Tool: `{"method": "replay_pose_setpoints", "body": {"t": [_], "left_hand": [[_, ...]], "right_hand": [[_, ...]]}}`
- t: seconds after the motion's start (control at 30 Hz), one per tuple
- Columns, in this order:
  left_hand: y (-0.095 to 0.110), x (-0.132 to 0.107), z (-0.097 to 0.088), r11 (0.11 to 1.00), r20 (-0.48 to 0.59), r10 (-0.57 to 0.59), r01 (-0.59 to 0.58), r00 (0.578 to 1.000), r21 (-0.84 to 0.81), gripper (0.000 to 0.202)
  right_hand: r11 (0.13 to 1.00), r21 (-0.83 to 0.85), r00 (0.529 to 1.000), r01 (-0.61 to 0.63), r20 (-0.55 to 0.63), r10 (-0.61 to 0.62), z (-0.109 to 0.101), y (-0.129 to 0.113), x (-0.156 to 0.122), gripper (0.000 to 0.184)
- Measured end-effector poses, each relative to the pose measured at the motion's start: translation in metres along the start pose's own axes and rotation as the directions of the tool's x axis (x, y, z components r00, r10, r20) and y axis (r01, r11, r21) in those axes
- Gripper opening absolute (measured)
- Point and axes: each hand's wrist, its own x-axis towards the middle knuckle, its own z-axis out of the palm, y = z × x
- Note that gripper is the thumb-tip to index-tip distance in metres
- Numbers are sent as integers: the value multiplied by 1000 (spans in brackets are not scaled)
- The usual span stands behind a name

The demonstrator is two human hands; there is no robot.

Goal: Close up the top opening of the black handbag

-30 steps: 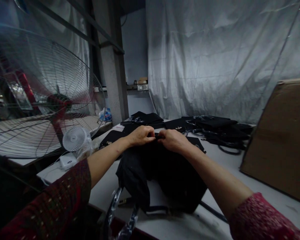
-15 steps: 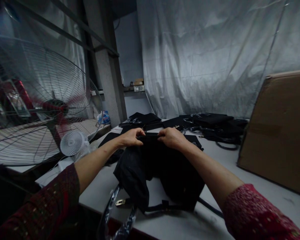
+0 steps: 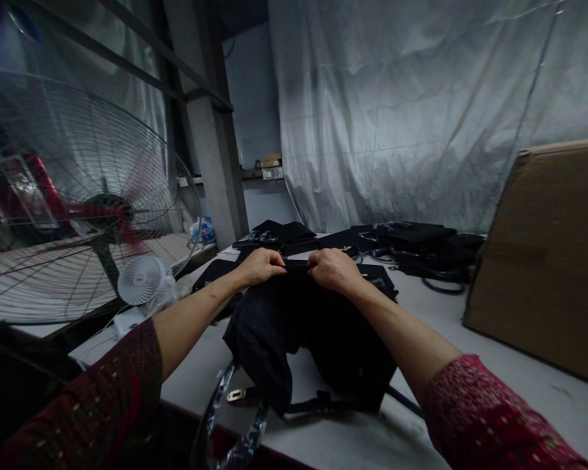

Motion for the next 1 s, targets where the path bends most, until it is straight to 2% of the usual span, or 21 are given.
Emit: {"method": "replay_pose_setpoints", "body": {"t": [0.07,0.27,0.4,0.5,0.67,0.77,0.83,1.0], "left_hand": [[1,1,0,1000,-8,12,-12,1000,29,9],[12,-2,0,992,12,75,-76,997,102,15],[21,-2,0,986,1,85,-84,996,142,10],[18,0,-2,995,17,32,-34,999,93,12],[0,-12,-22,982,141,-120,139,983,-130,55],[-6,-22,-32,963,200,-156,194,967,-186,69],[-5,-24,-33,973,200,-143,175,969,-150,66],[1,-12,-23,993,136,-46,31,990,110,26]], "right_hand": [[1000,0,1000,8,4,-8,1,0,2,25],[987,43,988,152,31,-154,6,-3,7,24],[994,-25,993,109,-42,-110,12,-15,6,28],[994,-54,993,94,-64,-97,14,-20,2,30],[995,-54,996,84,-38,-86,9,-20,-2,28],[996,-47,997,76,-31,-78,7,-21,-3,28],[996,-41,997,73,-26,-74,7,-22,-2,28],[997,-44,998,62,-22,-63,7,-24,-2,29]]}}
